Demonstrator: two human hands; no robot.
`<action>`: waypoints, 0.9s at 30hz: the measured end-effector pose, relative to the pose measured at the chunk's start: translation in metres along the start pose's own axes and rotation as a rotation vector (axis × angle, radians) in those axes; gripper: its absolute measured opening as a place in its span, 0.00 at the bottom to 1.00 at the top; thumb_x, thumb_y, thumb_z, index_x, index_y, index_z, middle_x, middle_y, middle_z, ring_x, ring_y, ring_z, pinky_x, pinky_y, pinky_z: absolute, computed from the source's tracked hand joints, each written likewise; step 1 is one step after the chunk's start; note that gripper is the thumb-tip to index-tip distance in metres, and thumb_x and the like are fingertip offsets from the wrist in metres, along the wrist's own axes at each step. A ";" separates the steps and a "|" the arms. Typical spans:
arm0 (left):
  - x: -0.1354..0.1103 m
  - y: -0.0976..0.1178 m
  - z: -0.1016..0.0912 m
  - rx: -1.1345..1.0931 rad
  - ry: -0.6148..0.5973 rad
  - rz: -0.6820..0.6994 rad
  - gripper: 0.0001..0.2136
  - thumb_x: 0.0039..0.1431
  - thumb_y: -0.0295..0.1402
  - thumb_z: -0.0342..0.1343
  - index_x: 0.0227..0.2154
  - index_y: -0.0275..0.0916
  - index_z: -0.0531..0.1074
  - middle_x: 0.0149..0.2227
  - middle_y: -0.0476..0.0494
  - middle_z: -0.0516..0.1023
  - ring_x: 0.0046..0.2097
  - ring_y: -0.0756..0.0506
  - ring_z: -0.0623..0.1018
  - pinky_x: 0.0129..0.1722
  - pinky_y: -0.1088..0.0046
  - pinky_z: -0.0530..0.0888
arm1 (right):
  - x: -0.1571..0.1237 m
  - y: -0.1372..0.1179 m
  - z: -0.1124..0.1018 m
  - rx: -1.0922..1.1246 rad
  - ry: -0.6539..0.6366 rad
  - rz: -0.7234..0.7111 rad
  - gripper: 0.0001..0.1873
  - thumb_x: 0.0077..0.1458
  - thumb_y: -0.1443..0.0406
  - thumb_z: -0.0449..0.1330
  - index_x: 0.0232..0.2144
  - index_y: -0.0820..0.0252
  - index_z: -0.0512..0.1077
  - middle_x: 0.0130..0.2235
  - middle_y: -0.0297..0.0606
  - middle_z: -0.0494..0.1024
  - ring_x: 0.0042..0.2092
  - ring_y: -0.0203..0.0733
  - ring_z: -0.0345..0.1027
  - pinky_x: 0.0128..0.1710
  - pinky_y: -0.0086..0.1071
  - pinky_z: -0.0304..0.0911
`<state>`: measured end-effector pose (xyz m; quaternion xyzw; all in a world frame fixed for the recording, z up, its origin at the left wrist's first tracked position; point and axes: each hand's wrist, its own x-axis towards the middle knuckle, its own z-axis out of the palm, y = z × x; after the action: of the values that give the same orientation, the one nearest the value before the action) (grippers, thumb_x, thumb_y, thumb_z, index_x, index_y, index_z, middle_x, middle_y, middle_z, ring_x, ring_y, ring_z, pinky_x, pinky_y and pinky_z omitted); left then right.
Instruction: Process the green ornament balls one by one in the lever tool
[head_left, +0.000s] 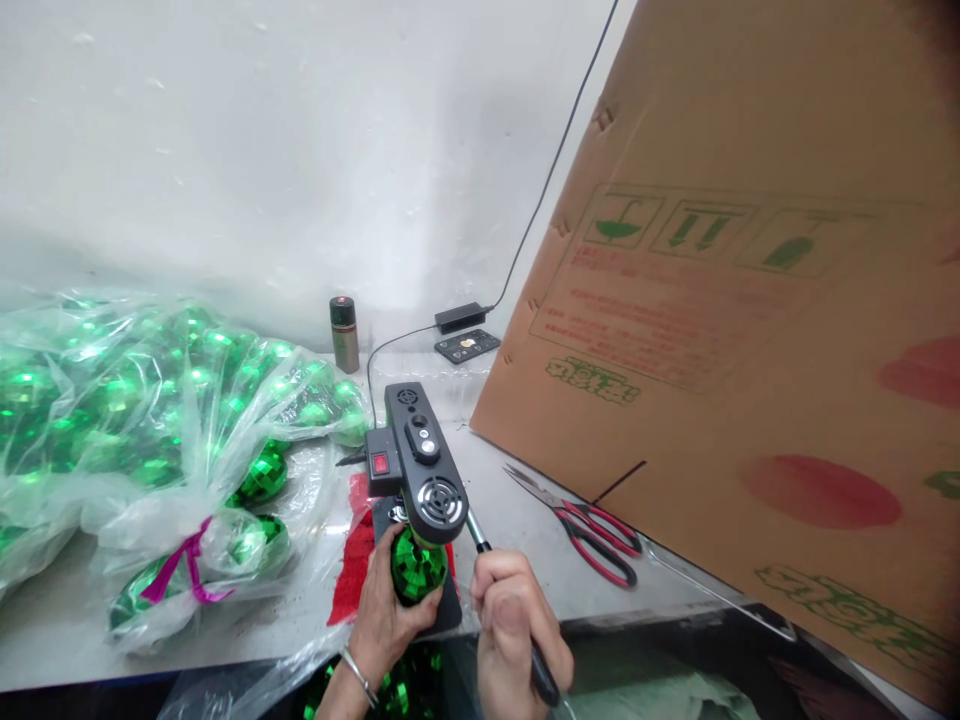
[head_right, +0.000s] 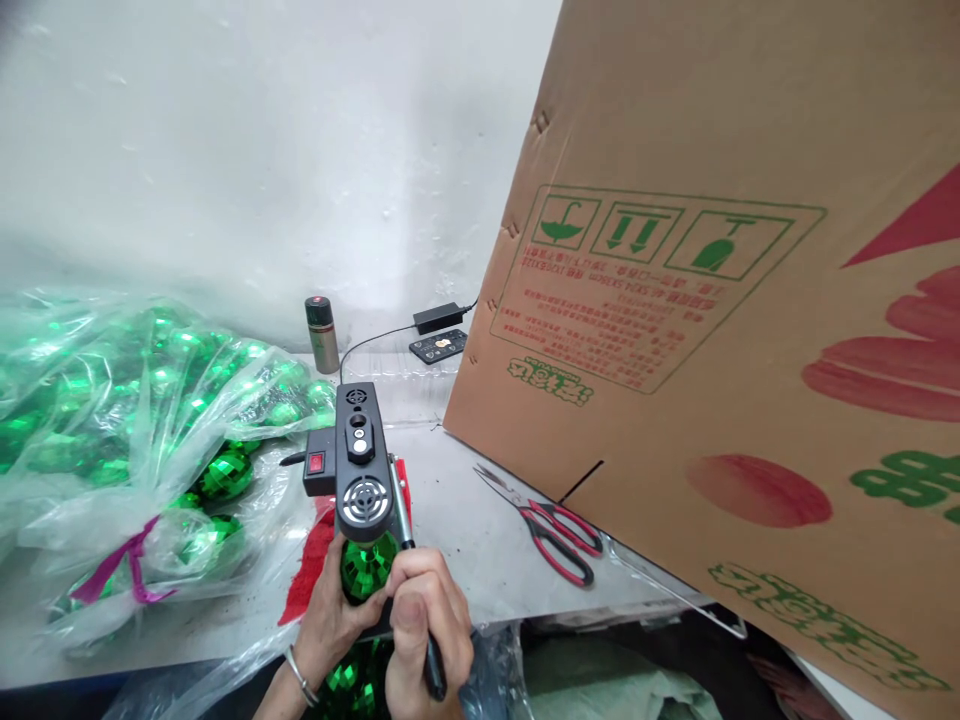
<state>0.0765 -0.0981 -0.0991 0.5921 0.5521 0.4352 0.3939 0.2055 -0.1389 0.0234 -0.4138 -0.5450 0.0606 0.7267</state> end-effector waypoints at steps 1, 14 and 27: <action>0.000 -0.001 0.000 -0.003 0.001 0.002 0.39 0.49 0.44 0.72 0.65 0.36 0.73 0.60 0.28 0.85 0.63 0.24 0.85 0.67 0.37 0.80 | 0.000 0.001 -0.001 -0.006 -0.004 -0.003 0.22 0.82 0.64 0.53 0.30 0.54 0.70 0.29 0.32 0.73 0.28 0.35 0.67 0.27 0.30 0.62; 0.001 -0.009 0.007 -0.001 0.044 0.024 0.40 0.48 0.45 0.72 0.64 0.38 0.74 0.60 0.28 0.86 0.62 0.24 0.85 0.66 0.37 0.81 | 0.006 0.000 0.000 -0.018 -0.011 -0.052 0.22 0.81 0.64 0.52 0.30 0.54 0.69 0.28 0.31 0.74 0.27 0.35 0.67 0.27 0.30 0.61; 0.002 -0.011 0.008 -0.013 0.052 0.036 0.39 0.48 0.45 0.72 0.64 0.38 0.73 0.59 0.28 0.86 0.62 0.23 0.85 0.66 0.35 0.81 | 0.006 0.002 -0.001 -0.024 -0.029 -0.054 0.22 0.82 0.64 0.51 0.30 0.54 0.69 0.28 0.29 0.73 0.27 0.34 0.67 0.27 0.30 0.62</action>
<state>0.0810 -0.0954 -0.1119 0.5879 0.5486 0.4611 0.3753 0.2092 -0.1353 0.0264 -0.4068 -0.5670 0.0402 0.7151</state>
